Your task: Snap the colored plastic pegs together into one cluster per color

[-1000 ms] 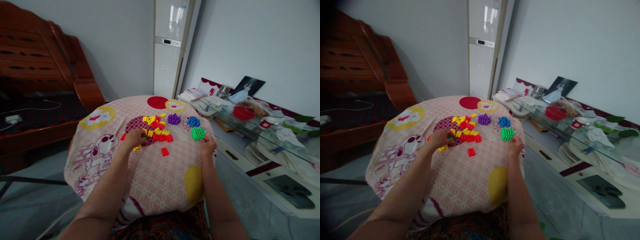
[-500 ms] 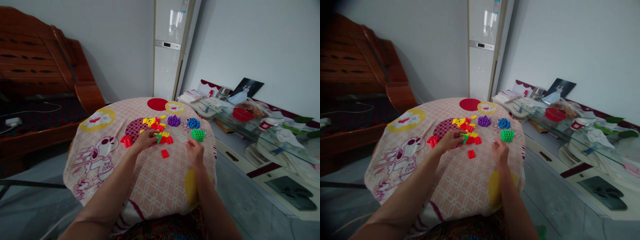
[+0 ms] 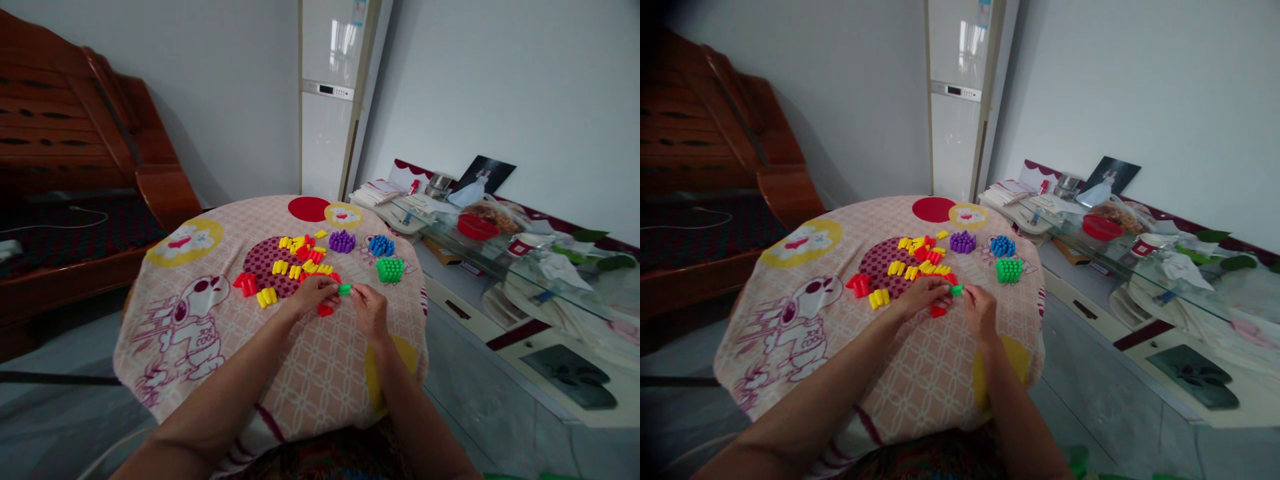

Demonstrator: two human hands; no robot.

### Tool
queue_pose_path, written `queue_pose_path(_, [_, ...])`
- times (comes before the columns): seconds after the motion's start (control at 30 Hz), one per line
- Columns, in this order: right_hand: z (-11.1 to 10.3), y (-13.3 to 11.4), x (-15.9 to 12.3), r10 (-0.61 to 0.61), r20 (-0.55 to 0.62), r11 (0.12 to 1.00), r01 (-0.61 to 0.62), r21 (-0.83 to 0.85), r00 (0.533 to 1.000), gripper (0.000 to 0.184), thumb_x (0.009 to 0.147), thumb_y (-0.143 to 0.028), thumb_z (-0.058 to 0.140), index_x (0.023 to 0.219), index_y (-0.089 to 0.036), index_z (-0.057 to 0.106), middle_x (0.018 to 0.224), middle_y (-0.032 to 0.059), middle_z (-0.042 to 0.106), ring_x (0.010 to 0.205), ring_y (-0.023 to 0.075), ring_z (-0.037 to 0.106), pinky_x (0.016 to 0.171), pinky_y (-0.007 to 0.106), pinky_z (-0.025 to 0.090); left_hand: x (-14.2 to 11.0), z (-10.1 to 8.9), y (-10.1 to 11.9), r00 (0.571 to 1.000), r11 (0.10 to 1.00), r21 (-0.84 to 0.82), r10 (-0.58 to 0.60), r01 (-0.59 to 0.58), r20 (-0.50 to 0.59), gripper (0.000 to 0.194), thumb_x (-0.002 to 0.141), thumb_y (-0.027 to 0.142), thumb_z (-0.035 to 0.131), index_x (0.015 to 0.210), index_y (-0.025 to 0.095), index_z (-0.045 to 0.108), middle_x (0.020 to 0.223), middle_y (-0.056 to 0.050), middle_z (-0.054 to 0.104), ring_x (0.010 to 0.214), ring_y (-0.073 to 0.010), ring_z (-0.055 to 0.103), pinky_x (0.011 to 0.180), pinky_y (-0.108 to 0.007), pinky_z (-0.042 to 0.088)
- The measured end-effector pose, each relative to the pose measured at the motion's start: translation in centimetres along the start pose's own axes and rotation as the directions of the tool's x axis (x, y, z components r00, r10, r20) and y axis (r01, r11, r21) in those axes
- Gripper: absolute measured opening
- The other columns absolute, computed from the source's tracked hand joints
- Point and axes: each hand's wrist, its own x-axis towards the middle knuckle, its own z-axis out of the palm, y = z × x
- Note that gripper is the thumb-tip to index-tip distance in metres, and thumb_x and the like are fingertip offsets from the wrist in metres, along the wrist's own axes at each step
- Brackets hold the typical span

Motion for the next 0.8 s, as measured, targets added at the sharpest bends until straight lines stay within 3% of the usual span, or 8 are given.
queue_pose_path(0.1, [-1.9,1.4,0.5,0.073,-0.08,0.995,-0.078,-0.061,0.994,0.029,0.09,-0.036,0.049,0.089,-0.017,0.072,0.077,0.0058,0.071,0.067,0.0186,0.062,0.065,0.028,0.048,0.0,0.1,-0.1,1.0,1.0,-0.012,0.016,-0.016,-0.003,0.029,0.078,0.038,0.075,0.087,0.012,0.065,0.075,-0.005,0.071,0.066,-0.0127,0.068,0.066,-0.025,0.056])
queue_pose_path(0.2, [-4.8,3.6,1.4,0.044,-0.155,0.961,-0.084,-0.263,0.987,0.03,0.089,-0.036,0.048,0.085,-0.018,0.07,0.079,0.0077,0.071,0.07,0.0198,0.061,0.068,0.029,0.046,0.1,-0.1,-0.1,1.0,1.0,0.003,0.023,-0.023,-0.015,0.028,0.077,0.035,0.075,0.089,0.012,0.066,0.075,-0.004,0.071,0.064,-0.0116,0.067,0.064,-0.024,0.055])
queue_pose_path(0.37, [-8.8,7.1,3.4,-0.048,-0.019,0.823,0.029,-0.567,0.999,0.029,0.089,-0.029,0.043,0.077,-0.018,0.067,0.076,0.0093,0.068,0.072,0.0202,0.058,0.071,0.029,0.042,0.1,-0.7,0.1,0.999,0.999,0.016,0.031,-0.03,-0.021,0.026,0.077,0.034,0.075,0.091,0.013,0.068,0.073,-0.004,0.071,0.064,-0.0119,0.068,0.065,-0.024,0.056])
queue_pose_path(0.53, [-9.1,8.7,4.2,-0.049,0.124,0.769,0.117,-0.629,0.991,0.021,0.086,-0.024,0.049,0.078,-0.018,0.067,0.079,0.0094,0.068,0.074,0.0213,0.058,0.071,0.029,0.042,-0.1,-1.8,0.6,0.993,0.998,0.02,0.057,-0.056,-0.105,0.03,0.075,0.036,0.076,0.093,0.013,0.068,0.075,-0.004,0.072,0.067,-0.0139,0.069,0.068,-0.027,0.057])
queue_pose_path(0.7, [-8.7,8.9,3.7,-0.049,0.036,0.794,0.061,-0.604,0.998,0.025,0.083,-0.024,0.05,0.095,-0.015,0.07,0.088,0.0128,0.072,0.078,0.0229,0.062,0.074,0.031,0.045,-0.2,-3.1,1.0,0.984,0.996,0.039,0.08,-0.075,-0.16,0.028,0.075,0.033,0.074,0.092,0.012,0.067,0.075,-0.005,0.073,0.067,-0.0142,0.068,0.068,-0.028,0.057])
queue_pose_path(0.8, [-8.2,7.6,3.6,-0.046,-0.043,0.829,0.014,-0.56,0.998,0.029,0.085,-0.029,0.05,0.099,-0.015,0.071,0.087,0.0122,0.073,0.075,0.0222,0.063,0.072,0.031,0.046,0.1,-3.2,0.8,0.977,0.994,0.08,0.09,-0.075,-0.195,0.018,0.079,0.027,0.068,0.089,0.012,0.067,0.074,-0.005,0.073,0.065,-0.0139,0.068,0.067,-0.028,0.056])
